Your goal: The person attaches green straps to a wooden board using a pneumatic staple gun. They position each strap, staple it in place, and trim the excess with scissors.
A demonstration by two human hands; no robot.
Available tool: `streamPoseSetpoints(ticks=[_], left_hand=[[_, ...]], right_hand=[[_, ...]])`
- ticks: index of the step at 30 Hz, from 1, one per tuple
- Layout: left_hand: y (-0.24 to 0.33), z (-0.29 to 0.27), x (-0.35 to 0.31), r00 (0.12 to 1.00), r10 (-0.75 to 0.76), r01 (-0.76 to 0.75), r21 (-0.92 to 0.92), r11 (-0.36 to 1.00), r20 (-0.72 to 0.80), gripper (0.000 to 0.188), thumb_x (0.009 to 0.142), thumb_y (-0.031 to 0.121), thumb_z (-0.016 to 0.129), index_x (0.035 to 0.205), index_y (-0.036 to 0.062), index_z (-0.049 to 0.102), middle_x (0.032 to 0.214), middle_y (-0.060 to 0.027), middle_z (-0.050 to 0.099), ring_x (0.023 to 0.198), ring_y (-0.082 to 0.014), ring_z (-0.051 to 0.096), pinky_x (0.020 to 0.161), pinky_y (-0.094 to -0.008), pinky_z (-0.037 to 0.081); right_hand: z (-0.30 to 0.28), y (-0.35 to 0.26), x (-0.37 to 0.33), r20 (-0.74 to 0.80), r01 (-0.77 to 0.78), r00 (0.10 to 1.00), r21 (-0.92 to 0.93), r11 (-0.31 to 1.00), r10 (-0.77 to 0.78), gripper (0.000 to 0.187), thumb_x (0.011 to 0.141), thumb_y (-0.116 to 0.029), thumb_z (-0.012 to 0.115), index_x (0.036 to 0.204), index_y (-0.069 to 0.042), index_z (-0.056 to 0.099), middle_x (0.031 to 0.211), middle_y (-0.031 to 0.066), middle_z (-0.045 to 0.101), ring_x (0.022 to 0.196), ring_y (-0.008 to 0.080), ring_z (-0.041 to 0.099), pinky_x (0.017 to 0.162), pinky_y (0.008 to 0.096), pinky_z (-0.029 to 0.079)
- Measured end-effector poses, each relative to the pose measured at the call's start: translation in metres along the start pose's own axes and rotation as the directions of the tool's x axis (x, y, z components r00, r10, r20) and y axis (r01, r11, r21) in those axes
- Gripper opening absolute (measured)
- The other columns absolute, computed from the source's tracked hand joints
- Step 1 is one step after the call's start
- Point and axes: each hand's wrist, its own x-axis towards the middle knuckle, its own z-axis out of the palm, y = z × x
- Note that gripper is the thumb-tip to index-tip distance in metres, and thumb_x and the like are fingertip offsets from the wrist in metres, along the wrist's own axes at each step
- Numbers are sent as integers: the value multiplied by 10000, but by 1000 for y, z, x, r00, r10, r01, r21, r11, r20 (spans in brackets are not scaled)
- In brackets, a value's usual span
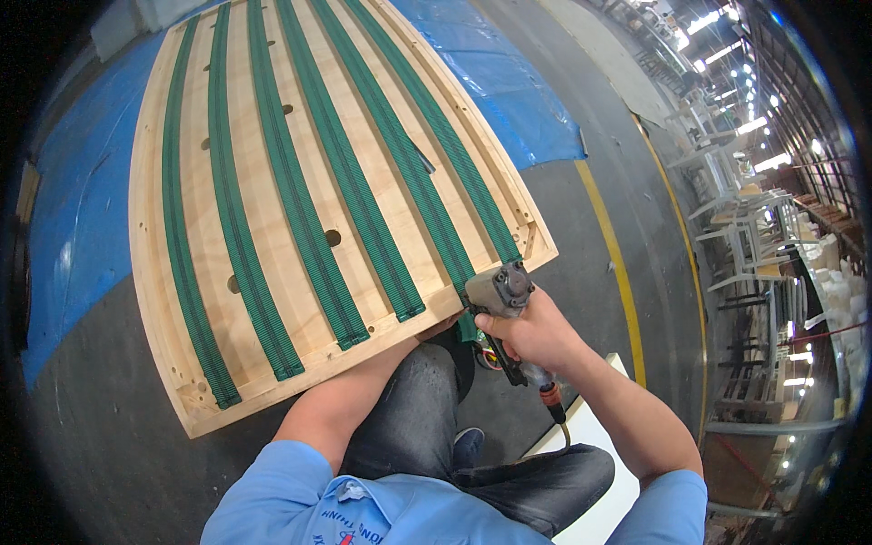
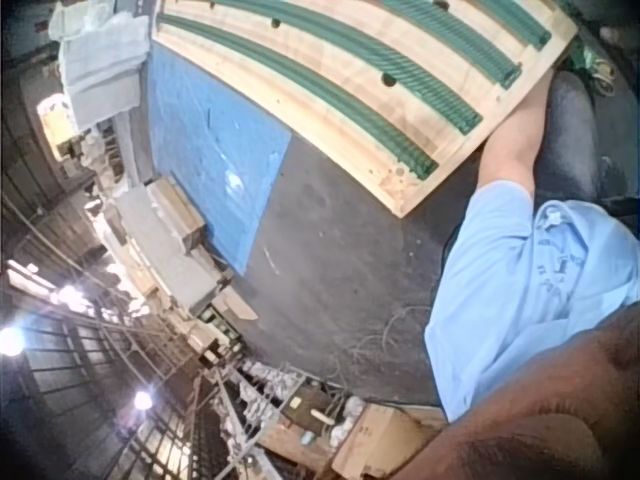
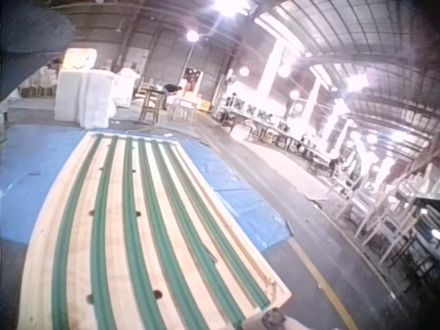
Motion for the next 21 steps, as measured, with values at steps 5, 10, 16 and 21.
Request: streamPoseSetpoints(ticks=[5,10,16,21], left_hand=[[4,7,-2,999,2,0,-45,999,45,374,1030,328,586,1309,86,646,1224,-105,694,1146,-228,634,1018,-349,465],[13,15,-24,978,-20,57,-174,983,210,371,1037,327,576,1310,85,645,1222,-106,694,1146,-222,632,1022,-345,461],[75,18,-75,823,-132,173,-23,985,552,343,1054,293,552,1278,59,665,1170,-96,707,1121,-190,624,989,-325,462],[128,3,-104,856,-232,431,-387,815,463,342,1062,275,539,1171,-29,651,1086,-136,727,1035,-215,685,966,-351,513]], right_hand=[[-3,8,0,-8,-3,1000,18,1000,3,317,925,-93,716,1206,5,607,803,31,613,548,114,557,494,286,452],[-18,25,-17,-125,146,985,257,955,-117,417,932,-119,716,1307,-20,561,916,64,628,582,142,615,514,293,508],[-38,40,-37,-210,205,969,377,903,-132,621,948,-144,703,1496,-117,413,1016,82,613,581,142,619,489,303,510],[-32,50,-26,-170,256,963,332,908,-209,608,955,-168,700,1489,-110,416,1000,71,607,568,128,602,476,291,494]])
